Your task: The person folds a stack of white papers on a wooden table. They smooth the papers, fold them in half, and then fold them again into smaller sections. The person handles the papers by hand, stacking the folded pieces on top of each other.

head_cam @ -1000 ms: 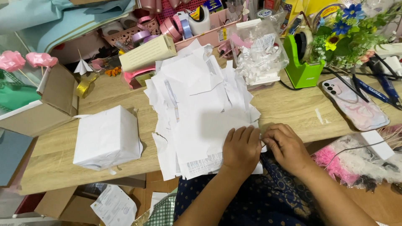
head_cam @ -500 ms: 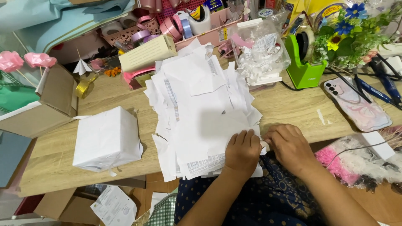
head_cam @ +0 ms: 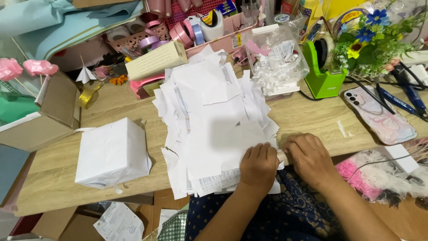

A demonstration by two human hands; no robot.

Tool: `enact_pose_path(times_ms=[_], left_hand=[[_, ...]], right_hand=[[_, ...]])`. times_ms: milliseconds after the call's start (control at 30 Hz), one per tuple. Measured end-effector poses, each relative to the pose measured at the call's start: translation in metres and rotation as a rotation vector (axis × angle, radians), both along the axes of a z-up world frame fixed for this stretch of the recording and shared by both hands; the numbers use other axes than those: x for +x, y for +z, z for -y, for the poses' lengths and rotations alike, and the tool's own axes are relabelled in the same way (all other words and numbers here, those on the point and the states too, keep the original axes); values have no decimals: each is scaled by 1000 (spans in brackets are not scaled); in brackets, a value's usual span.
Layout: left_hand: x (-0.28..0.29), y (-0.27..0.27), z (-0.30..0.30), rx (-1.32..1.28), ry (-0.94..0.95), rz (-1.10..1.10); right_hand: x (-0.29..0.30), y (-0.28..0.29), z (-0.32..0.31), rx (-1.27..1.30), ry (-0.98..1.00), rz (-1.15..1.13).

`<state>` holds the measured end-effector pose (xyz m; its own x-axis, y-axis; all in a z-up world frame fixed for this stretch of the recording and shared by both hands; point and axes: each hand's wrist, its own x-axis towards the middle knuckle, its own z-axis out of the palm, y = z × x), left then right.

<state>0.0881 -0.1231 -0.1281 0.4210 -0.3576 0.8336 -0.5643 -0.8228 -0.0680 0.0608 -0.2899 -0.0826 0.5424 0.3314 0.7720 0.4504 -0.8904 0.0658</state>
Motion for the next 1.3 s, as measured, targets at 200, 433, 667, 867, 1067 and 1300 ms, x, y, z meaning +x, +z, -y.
enact_pose_path(times_ms=[200, 433, 667, 867, 1067, 1300], left_hand=[[-12, 41, -6, 15, -31, -96], [-7, 26, -4, -1, -23, -101], [-7, 27, -6, 3, -10, -104], [-4, 31, -7, -8, -19, -119], [-7, 51, -10, -99, -31, -174], [-12, 82, -21, -291, -104, -431]], right_hand=[[-1, 6, -1, -18, 18, 34], [2, 17, -3, -56, 5, 93], [7, 15, 0, -69, -7, 102], [10, 4, 2, 23, -2, 40], [8, 18, -7, 219, 63, -186], [19, -2, -2, 545, 125, -370]])
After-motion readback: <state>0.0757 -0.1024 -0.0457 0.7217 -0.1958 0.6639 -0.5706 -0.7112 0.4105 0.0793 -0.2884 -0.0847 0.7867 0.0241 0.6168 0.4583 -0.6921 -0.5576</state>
